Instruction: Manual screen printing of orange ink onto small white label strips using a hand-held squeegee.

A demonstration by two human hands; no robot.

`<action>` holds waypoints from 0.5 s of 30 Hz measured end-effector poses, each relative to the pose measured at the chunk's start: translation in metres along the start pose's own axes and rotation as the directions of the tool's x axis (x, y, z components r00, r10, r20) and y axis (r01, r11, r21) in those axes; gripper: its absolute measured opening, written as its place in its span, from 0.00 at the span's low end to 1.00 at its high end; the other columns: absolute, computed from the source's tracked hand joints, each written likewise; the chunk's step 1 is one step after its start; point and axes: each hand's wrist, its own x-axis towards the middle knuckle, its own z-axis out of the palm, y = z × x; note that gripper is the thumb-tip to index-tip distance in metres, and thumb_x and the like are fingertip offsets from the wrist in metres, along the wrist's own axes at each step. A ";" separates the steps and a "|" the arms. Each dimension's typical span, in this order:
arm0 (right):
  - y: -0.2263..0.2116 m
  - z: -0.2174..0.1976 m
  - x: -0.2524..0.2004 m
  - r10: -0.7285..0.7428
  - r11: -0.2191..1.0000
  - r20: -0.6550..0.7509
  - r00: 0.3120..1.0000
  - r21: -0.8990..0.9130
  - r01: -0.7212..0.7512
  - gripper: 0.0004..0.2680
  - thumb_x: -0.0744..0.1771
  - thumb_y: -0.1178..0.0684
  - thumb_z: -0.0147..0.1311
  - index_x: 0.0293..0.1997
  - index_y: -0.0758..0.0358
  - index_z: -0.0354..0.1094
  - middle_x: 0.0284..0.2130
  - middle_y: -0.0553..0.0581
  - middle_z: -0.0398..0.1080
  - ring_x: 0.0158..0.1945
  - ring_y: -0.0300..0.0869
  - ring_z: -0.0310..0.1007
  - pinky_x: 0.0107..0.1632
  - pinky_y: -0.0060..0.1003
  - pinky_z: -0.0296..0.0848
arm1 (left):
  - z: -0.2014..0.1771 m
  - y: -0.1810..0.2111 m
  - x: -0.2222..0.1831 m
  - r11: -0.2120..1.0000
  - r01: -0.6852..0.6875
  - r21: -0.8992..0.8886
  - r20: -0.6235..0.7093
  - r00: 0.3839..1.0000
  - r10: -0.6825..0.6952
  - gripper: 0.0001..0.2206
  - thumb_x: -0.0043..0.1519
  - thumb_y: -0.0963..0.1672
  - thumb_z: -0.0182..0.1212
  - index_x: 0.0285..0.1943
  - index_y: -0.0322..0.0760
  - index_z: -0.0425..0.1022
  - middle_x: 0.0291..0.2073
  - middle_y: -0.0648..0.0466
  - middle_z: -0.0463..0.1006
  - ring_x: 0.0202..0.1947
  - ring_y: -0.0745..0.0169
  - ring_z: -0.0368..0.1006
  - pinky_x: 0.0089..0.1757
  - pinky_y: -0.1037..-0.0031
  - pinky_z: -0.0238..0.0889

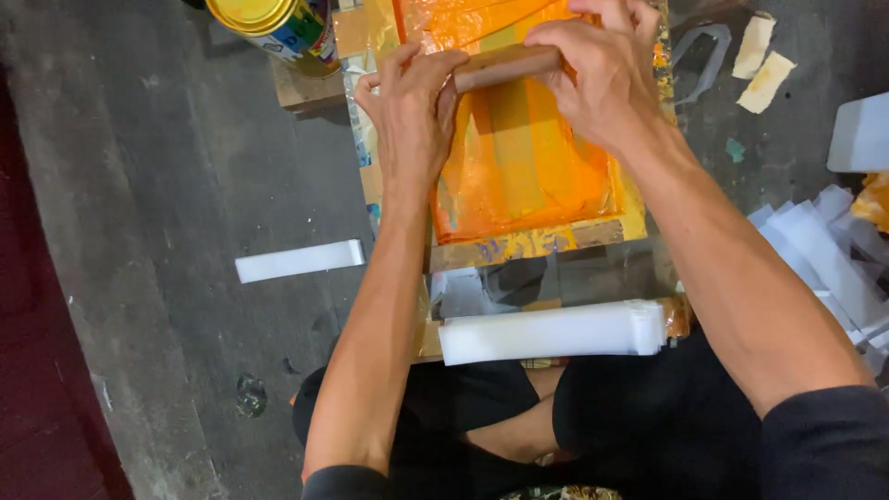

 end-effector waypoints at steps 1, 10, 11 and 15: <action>0.000 -0.001 0.000 0.005 1.000 0.005 1.000 0.001 -0.005 0.07 0.68 0.60 0.69 0.49 0.65 0.79 0.43 0.54 0.81 0.57 0.51 0.70 0.61 0.47 0.51 | 0.001 0.001 0.000 1.000 0.003 -0.003 0.006 1.000 -0.003 0.15 0.56 0.37 0.68 0.50 0.44 0.81 0.44 0.61 0.83 0.56 0.55 0.68 0.55 0.58 0.45; -0.009 0.001 -0.024 0.092 0.993 0.052 0.994 -0.076 -0.088 0.11 0.65 0.63 0.68 0.50 0.52 0.79 0.41 0.49 0.82 0.60 0.47 0.68 0.62 0.47 0.51 | -0.017 0.022 -0.021 0.997 0.052 -0.048 0.024 0.998 -0.051 0.10 0.61 0.47 0.65 0.48 0.42 0.81 0.43 0.57 0.83 0.58 0.50 0.68 0.58 0.54 0.43; -0.016 -0.003 -0.030 0.108 0.993 0.061 0.992 -0.050 -0.105 0.12 0.65 0.64 0.67 0.50 0.53 0.79 0.40 0.49 0.81 0.60 0.47 0.69 0.63 0.48 0.51 | -0.022 0.028 -0.028 0.996 0.072 -0.044 0.051 0.996 -0.069 0.11 0.61 0.48 0.64 0.49 0.43 0.81 0.44 0.57 0.83 0.58 0.50 0.68 0.57 0.55 0.43; -0.041 -0.020 -0.056 0.150 0.989 0.106 0.983 -0.032 -0.148 0.13 0.62 0.62 0.68 0.50 0.50 0.79 0.44 0.44 0.80 0.59 0.47 0.69 0.64 0.50 0.51 | -0.039 0.048 -0.059 0.994 0.102 -0.034 0.102 0.990 -0.098 0.12 0.59 0.48 0.66 0.48 0.45 0.81 0.43 0.61 0.81 0.56 0.55 0.68 0.55 0.56 0.45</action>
